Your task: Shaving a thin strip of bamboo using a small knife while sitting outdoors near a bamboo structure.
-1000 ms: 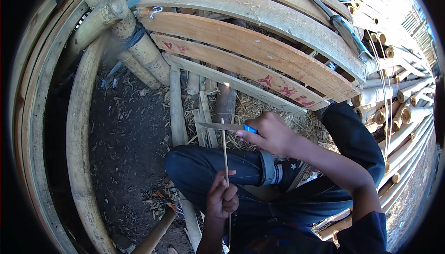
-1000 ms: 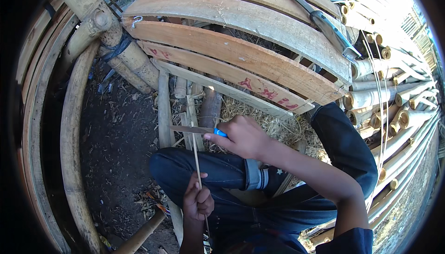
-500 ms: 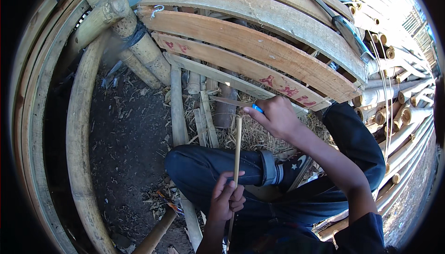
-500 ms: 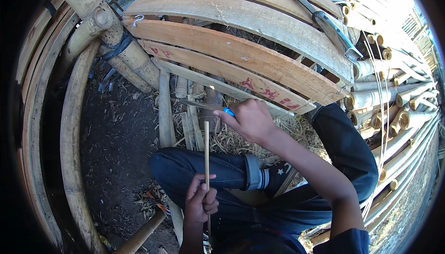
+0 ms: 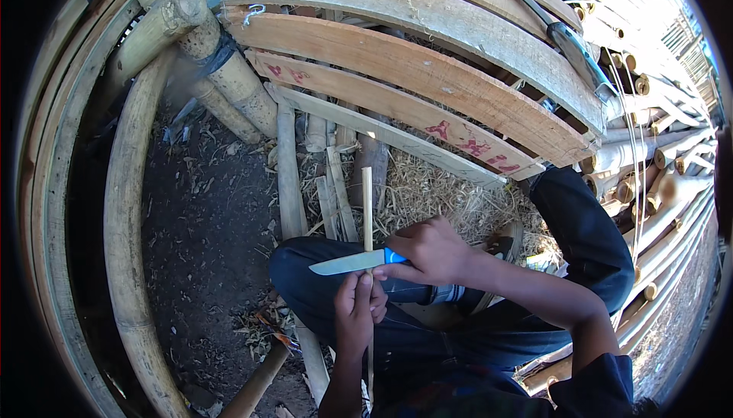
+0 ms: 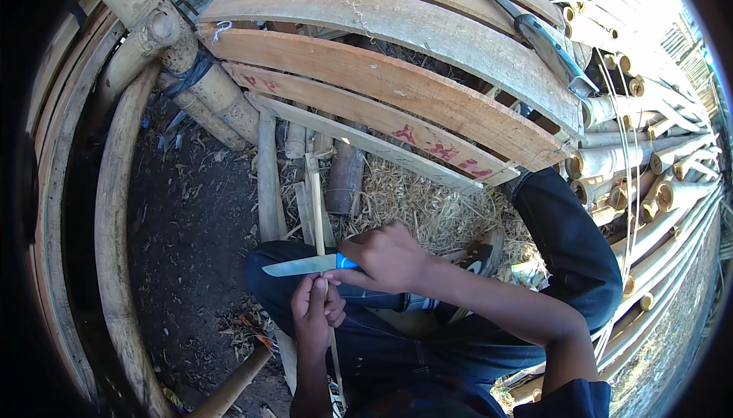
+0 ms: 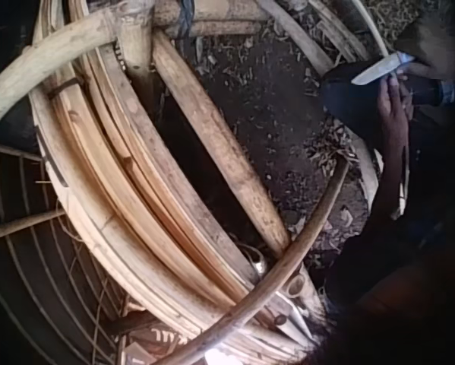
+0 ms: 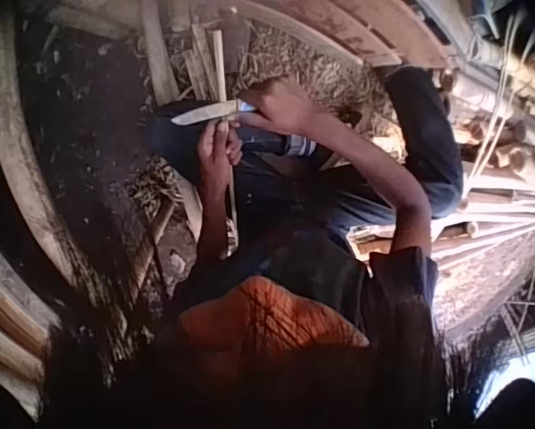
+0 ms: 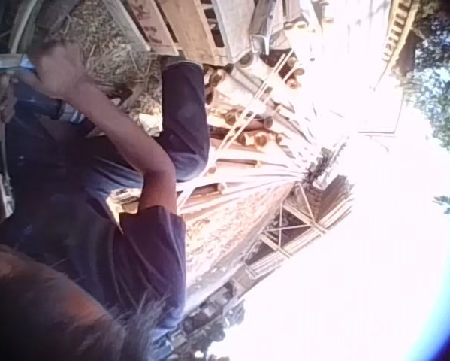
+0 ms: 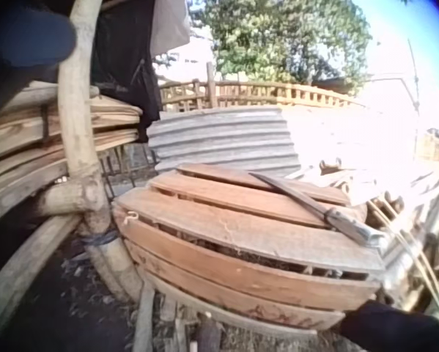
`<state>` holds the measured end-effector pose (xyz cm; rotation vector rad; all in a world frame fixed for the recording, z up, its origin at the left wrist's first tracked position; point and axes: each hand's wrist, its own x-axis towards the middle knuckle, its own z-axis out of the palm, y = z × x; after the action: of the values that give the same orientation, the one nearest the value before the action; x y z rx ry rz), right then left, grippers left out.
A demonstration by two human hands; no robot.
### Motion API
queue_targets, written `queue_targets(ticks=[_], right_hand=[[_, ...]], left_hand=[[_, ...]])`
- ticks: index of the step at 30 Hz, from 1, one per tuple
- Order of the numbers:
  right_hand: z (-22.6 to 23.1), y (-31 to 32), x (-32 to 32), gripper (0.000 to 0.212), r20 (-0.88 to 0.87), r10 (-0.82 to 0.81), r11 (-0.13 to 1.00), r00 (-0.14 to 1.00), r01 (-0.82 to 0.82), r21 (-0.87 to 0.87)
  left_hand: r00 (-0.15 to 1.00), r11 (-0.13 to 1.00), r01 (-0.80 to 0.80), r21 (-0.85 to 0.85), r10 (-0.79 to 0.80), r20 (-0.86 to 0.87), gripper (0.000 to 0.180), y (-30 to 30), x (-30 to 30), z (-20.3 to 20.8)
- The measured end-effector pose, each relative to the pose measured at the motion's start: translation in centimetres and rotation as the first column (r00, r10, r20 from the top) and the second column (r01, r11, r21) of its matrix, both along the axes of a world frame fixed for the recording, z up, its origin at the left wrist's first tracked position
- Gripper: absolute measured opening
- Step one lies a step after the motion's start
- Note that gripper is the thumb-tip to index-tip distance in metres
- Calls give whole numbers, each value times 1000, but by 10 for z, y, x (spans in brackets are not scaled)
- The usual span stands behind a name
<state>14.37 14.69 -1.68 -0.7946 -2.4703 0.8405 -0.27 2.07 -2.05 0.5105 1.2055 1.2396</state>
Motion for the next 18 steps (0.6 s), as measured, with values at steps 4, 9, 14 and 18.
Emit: queue_targets(ticks=[4,9,14,18], right_hand=[[-9,17,3,47,9,-150,989,989,150,0],[-8,1,3,50,91,69,970,993,-88,225],[-8,3,9,52,55,5,983,998,-15,182],[-10,4,5,51,117,151,940,982,-179,289]], left_hand=[[1000,1000,-4,-1,4,10,22,-5,8,3],[1000,1000,-12,1,12,23,22,-12,6,-8],[877,994,106,26,-106,468,27,-9,-3,-6],[927,995,70,-66,-40,373,27,-9,0,-6]])
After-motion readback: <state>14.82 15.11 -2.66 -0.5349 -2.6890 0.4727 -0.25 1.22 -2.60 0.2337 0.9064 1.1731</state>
